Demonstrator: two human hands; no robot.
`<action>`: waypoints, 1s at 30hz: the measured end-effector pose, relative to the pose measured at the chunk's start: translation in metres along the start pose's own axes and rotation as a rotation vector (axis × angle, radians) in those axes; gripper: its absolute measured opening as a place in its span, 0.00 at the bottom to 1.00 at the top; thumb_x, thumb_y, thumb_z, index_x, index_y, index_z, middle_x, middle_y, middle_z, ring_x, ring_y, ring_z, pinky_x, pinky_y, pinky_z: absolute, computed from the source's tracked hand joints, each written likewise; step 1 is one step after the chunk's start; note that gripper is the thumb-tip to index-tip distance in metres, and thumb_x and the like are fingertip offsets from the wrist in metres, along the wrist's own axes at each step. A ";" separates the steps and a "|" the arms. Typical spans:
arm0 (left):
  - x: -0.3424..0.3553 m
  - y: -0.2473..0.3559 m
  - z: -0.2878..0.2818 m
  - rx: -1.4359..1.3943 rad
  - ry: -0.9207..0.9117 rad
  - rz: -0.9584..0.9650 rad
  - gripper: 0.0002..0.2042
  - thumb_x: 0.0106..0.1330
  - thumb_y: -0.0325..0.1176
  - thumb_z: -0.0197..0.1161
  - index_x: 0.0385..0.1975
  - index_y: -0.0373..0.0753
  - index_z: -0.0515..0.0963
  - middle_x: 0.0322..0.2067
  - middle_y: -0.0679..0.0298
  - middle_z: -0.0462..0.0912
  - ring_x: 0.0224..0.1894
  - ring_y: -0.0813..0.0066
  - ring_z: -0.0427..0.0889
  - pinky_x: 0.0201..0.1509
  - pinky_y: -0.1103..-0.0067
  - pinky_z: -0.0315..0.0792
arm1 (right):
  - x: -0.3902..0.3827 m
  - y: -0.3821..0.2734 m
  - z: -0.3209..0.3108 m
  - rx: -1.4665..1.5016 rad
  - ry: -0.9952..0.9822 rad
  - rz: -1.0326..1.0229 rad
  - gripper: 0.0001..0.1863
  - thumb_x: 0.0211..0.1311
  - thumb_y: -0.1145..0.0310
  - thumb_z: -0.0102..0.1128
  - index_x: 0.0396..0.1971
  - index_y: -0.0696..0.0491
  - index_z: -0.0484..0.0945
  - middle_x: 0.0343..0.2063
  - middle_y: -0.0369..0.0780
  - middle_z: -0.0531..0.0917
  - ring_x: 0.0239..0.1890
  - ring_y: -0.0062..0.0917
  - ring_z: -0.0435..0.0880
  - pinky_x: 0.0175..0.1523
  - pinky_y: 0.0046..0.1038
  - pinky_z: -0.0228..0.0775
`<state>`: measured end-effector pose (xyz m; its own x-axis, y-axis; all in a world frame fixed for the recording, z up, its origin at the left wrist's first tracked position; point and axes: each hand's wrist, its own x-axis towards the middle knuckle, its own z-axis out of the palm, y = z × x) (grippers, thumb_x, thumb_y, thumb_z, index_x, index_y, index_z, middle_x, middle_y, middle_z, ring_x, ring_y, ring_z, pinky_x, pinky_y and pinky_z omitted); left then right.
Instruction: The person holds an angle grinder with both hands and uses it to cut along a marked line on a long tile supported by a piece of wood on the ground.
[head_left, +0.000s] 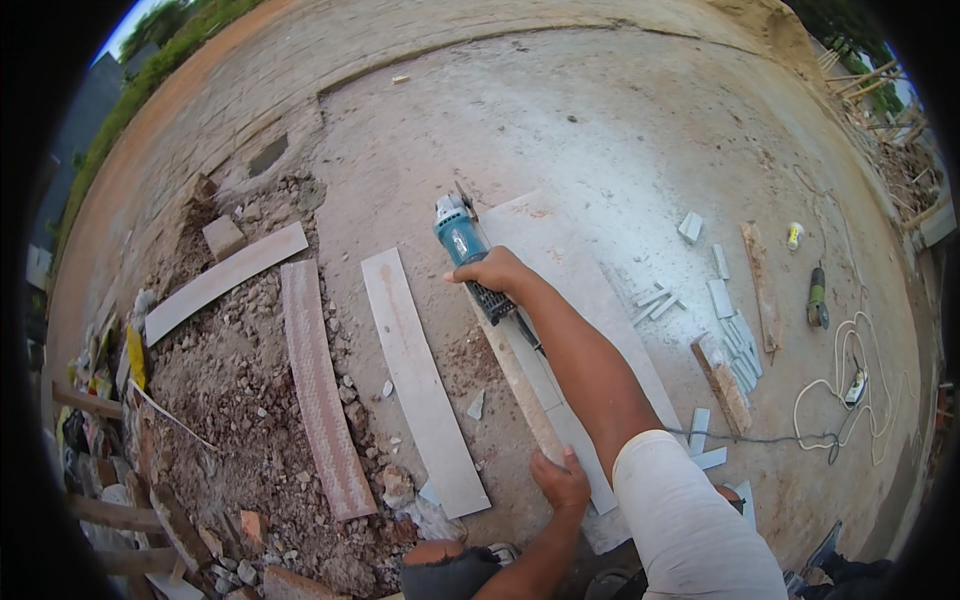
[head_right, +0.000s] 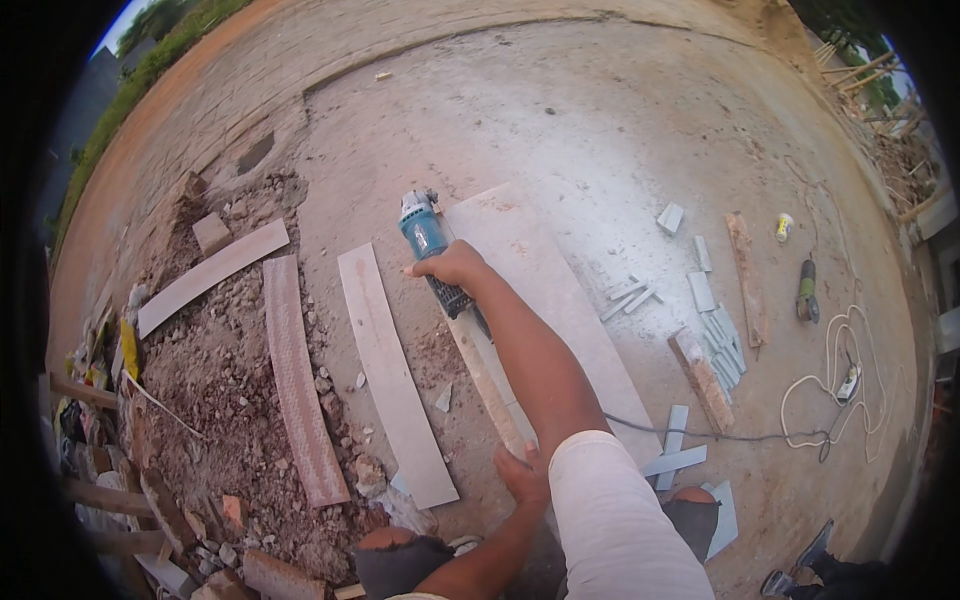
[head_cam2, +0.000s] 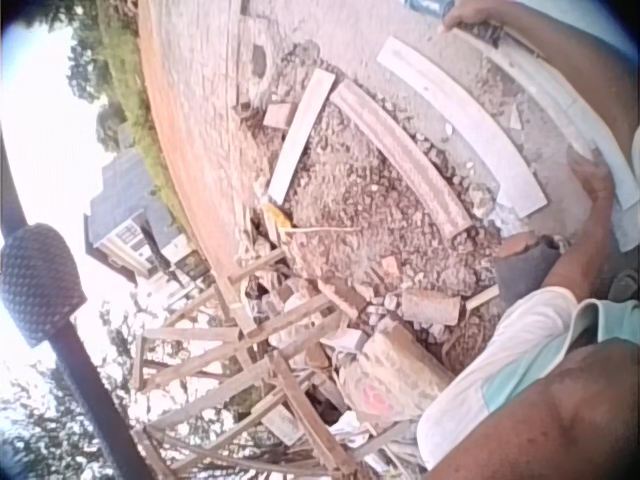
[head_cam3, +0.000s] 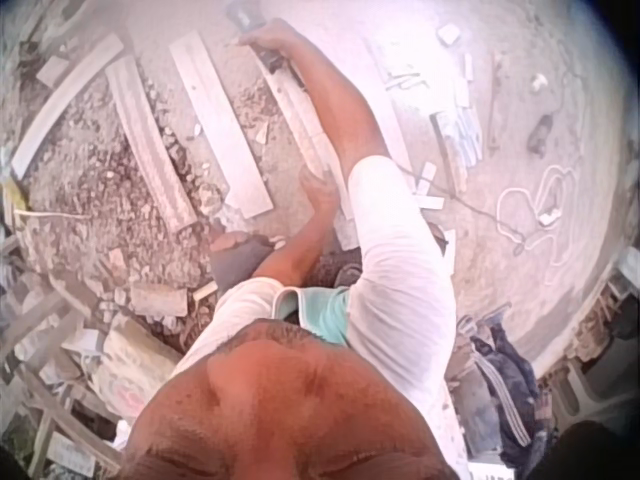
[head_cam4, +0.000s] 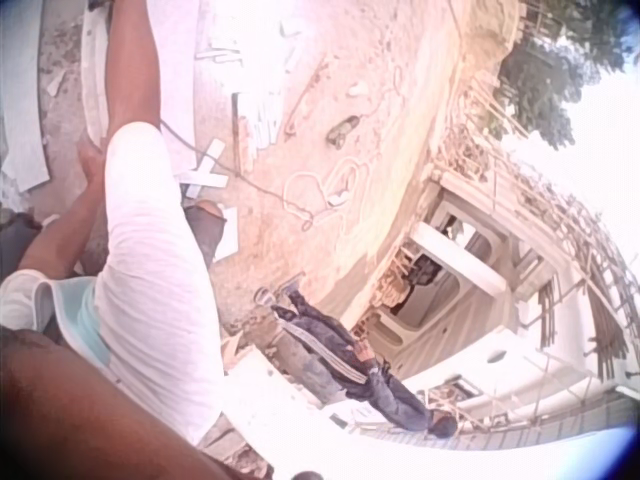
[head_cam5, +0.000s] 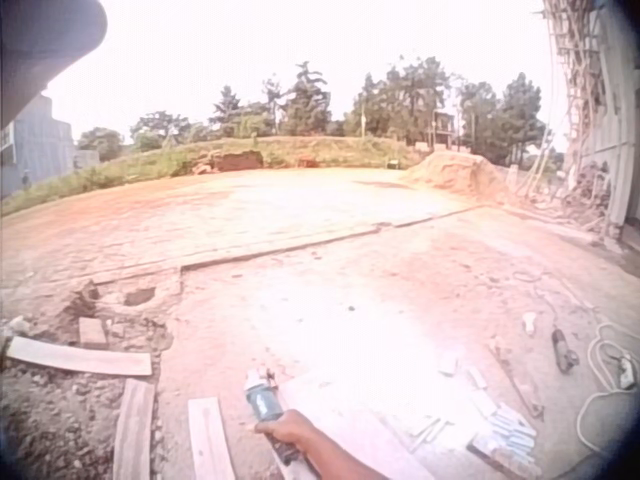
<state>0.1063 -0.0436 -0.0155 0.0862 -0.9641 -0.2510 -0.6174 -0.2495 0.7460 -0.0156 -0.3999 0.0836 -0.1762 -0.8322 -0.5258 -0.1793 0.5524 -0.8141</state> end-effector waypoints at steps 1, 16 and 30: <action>0.000 0.000 0.001 -0.001 0.005 0.005 0.31 0.67 0.42 0.58 0.59 0.22 0.59 0.54 0.36 0.65 0.57 0.38 0.65 0.64 0.56 0.59 | 0.002 0.001 0.000 0.005 -0.002 0.001 0.45 0.33 0.50 0.82 0.41 0.77 0.75 0.39 0.55 0.82 0.38 0.37 0.85 0.42 0.30 0.75; 0.001 -0.001 0.002 0.026 0.020 0.007 0.31 0.67 0.44 0.57 0.58 0.23 0.60 0.52 0.37 0.66 0.55 0.38 0.66 0.62 0.56 0.61 | -0.007 -0.004 -0.004 0.015 -0.036 0.017 0.44 0.37 0.50 0.80 0.44 0.72 0.75 0.39 0.51 0.81 0.36 0.34 0.83 0.41 0.30 0.74; 0.001 0.002 0.000 0.014 0.034 0.023 0.30 0.67 0.43 0.57 0.58 0.22 0.60 0.51 0.37 0.67 0.55 0.38 0.67 0.61 0.56 0.62 | -0.017 0.011 0.001 -0.008 -0.005 -0.013 0.37 0.35 0.50 0.80 0.37 0.66 0.79 0.34 0.48 0.82 0.33 0.32 0.82 0.40 0.29 0.73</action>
<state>0.1053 -0.0452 -0.0139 0.0981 -0.9721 -0.2129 -0.6301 -0.2263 0.7428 -0.0130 -0.3796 0.0838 -0.1686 -0.8396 -0.5165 -0.1890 0.5418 -0.8190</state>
